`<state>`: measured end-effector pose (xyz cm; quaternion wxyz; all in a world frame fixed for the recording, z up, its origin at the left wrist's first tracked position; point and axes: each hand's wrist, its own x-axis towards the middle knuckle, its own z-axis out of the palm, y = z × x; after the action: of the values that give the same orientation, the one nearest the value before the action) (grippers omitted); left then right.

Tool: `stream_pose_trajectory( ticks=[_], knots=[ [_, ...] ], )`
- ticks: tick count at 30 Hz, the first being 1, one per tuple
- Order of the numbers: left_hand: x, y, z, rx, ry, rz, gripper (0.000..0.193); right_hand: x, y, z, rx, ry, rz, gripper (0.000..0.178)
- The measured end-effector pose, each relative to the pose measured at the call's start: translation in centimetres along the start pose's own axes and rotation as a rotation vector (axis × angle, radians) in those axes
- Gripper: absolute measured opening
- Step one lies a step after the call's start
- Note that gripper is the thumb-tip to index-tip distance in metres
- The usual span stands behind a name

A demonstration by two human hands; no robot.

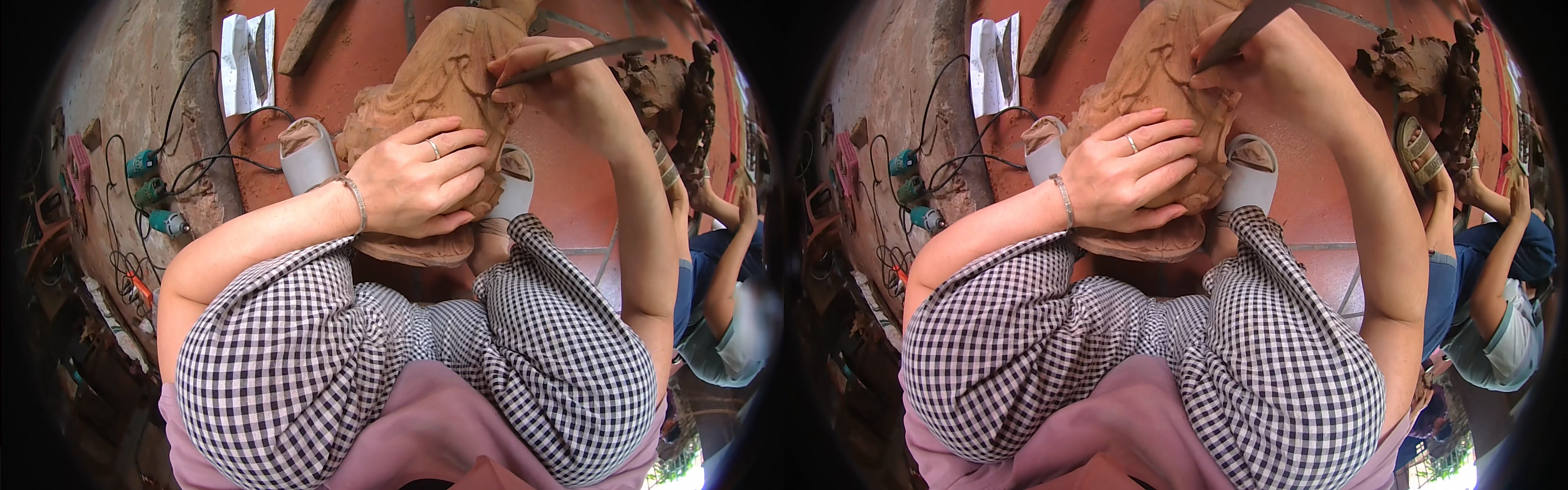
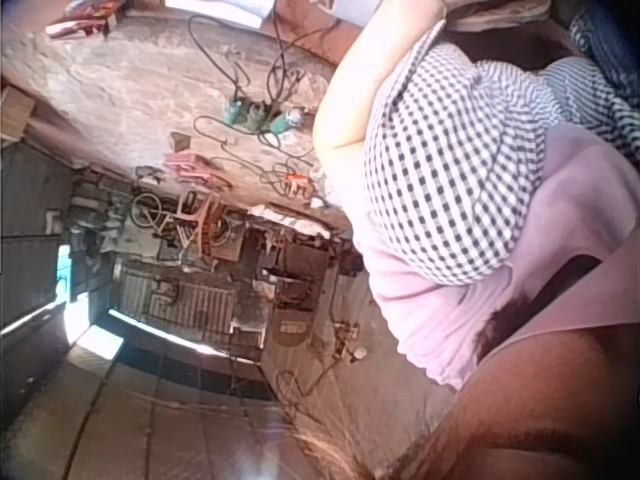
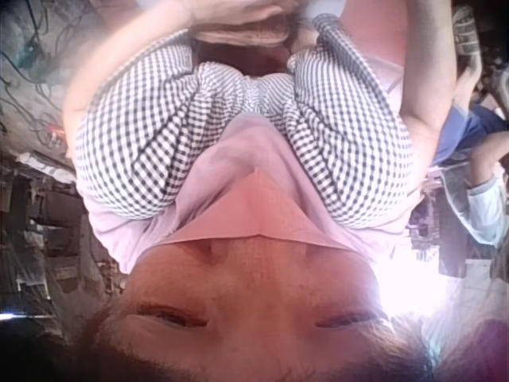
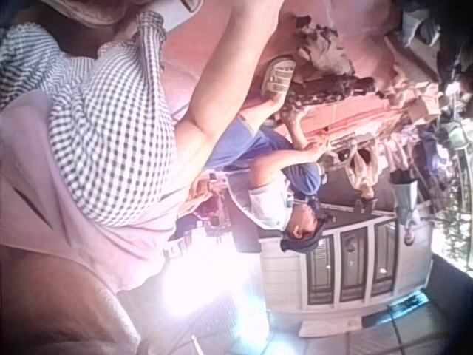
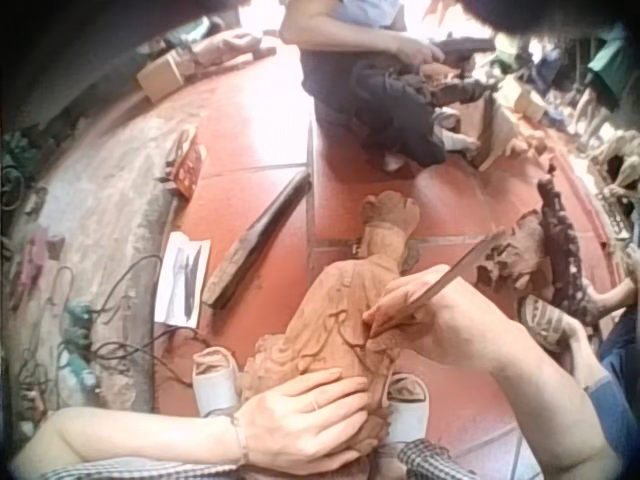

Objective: The person carves a wooden sculpture using a chisel, focusing on detailing the surface. They hold the sculpture with one hand and use the chisel with the other to shape and refine the wood.

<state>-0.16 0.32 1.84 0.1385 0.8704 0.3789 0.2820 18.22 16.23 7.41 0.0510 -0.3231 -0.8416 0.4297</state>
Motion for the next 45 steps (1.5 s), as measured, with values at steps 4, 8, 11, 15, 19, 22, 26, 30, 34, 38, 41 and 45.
stream_pose_trajectory(
  ticks=[4,8,11,15,19,22,26,30,34,38,41,45],
  knots=[
    [-0.1,0.0,0.1,0.003,-0.011,-0.002,0.044,-0.2,-0.5,-0.1,-0.14,-0.069,-0.189,0.017],
    [-0.1,0.0,0.2,0.002,-0.003,-0.003,0.045,0.3,-1.2,-0.1,-0.075,-0.044,-0.148,0.016],
    [0.0,-0.1,0.1,0.002,0.002,0.002,0.045,0.4,-0.8,0.1,-0.085,0.007,-0.126,0.015],
    [0.0,0.0,0.1,0.001,-0.005,0.005,0.045,0.6,-1.4,-0.4,-0.197,-0.094,-0.218,0.014],
    [0.0,0.0,0.0,0.002,0.001,0.004,0.045,0.8,-1.6,-0.2,-0.282,-0.053,-0.223,0.014],
    [-0.3,-0.1,0.2,-0.003,0.005,-0.001,0.045,0.4,-1.7,0.2,-0.287,0.005,-0.219,0.014],
    [-0.1,0.0,0.3,0.005,0.006,0.005,0.045,0.2,-1.5,0.2,-0.179,-0.029,-0.184,0.015],
    [-0.2,0.0,0.2,0.007,0.003,-0.003,0.043,0.4,-0.5,0.3,-0.118,-0.005,-0.171,0.014],
    [-0.2,-0.1,0.0,-0.004,0.005,0.009,0.043,-0.8,1.4,1.7,0.112,0.138,-0.147,0.019],
    [-0.3,-0.1,0.2,0.005,0.0,0.001,0.043,-1.0,1.0,1.0,-0.003,0.002,-0.045,0.017],
    [-0.1,-0.1,0.1,0.007,-0.003,0.007,0.043,-0.9,1.6,1.4,0.097,0.094,-0.156,0.018],
    [-0.2,0.0,0.0,0.006,-0.001,0.002,0.043,-0.6,0.8,1.0,0.229,0.026,0.073,0.014]
  ],
)
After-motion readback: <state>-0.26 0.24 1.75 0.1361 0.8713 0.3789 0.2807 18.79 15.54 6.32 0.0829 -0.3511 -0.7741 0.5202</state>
